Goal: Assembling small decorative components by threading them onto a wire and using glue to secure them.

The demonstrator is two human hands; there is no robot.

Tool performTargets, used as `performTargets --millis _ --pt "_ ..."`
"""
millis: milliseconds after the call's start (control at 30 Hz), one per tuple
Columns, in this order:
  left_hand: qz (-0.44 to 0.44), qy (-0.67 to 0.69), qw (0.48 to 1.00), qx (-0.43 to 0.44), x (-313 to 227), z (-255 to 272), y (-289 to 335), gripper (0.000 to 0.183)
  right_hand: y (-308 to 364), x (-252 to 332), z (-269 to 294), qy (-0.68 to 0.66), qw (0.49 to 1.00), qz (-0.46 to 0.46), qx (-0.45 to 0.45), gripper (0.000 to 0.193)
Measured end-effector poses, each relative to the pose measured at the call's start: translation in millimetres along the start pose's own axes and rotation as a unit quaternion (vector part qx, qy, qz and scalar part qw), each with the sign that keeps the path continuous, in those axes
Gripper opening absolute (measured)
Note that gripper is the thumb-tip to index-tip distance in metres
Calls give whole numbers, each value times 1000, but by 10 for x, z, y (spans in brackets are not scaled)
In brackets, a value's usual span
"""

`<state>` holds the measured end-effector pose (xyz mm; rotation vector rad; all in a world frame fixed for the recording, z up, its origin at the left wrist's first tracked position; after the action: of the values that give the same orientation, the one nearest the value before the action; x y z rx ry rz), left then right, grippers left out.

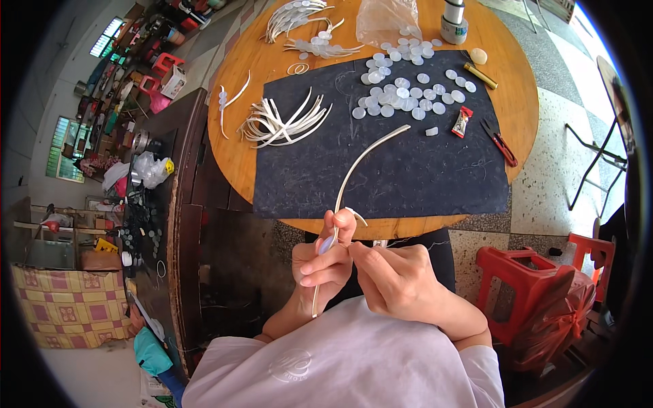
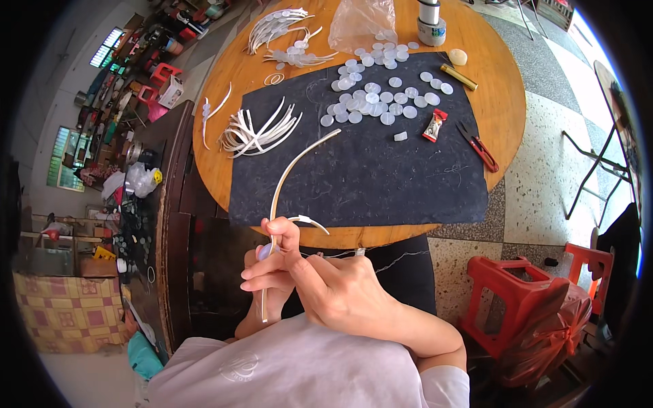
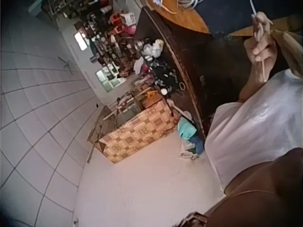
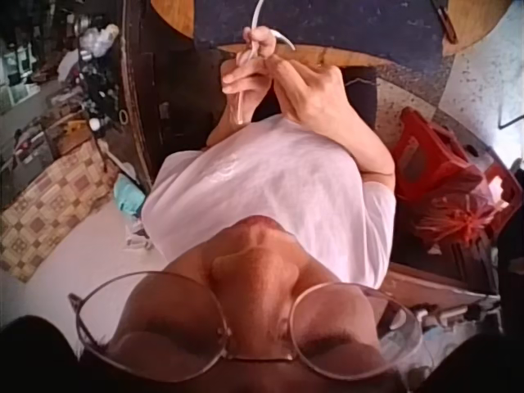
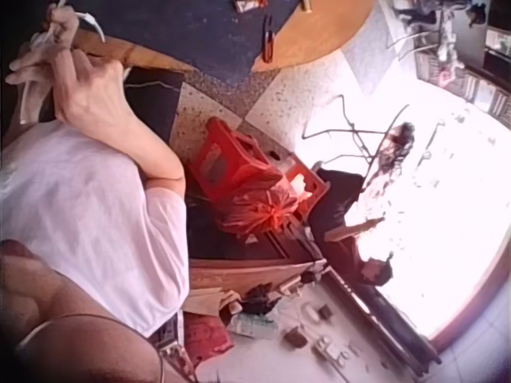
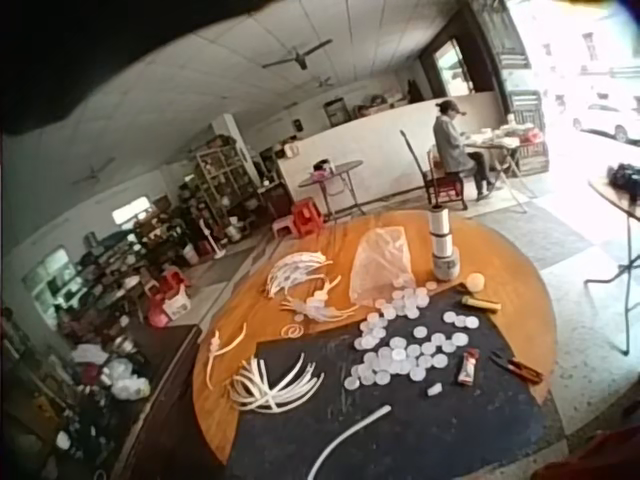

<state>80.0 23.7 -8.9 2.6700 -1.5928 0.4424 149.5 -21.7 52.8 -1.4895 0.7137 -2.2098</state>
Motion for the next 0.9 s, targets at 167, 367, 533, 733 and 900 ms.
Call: performTargets --millis 167,367,533,733,900 --pt "4 11 1000 14 -7 4 1 45 1 -1 0 -17 1000 -11 -5 30" --pt "8 6 1000 23 -5 18 -6 44 -14 -19 7 -23 1000 -18 0 31" --pt "11 -5 1000 23 -5 32 -17 42 -12 -50 5 -25 999 -33 -1 30" --pt "35 -128 991 33 13 -10 -38 40 14 -146 -3 -31 997 -64 14 29" --pt "0 -392 920 -28 -42 -34 -42 41 69 -291 2 -109 989 -102 -23 29"
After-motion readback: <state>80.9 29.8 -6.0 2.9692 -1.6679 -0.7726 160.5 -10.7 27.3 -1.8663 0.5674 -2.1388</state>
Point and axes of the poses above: each hand's wrist, its own y-axis away from the middle knuckle, its own z-axis out of the back of the hand, x = y × z, the point moved 8 cm from there along -y, towards the middle knuckle, and after that the axes turned 13 degrees about -y, right-handed, at the moved point
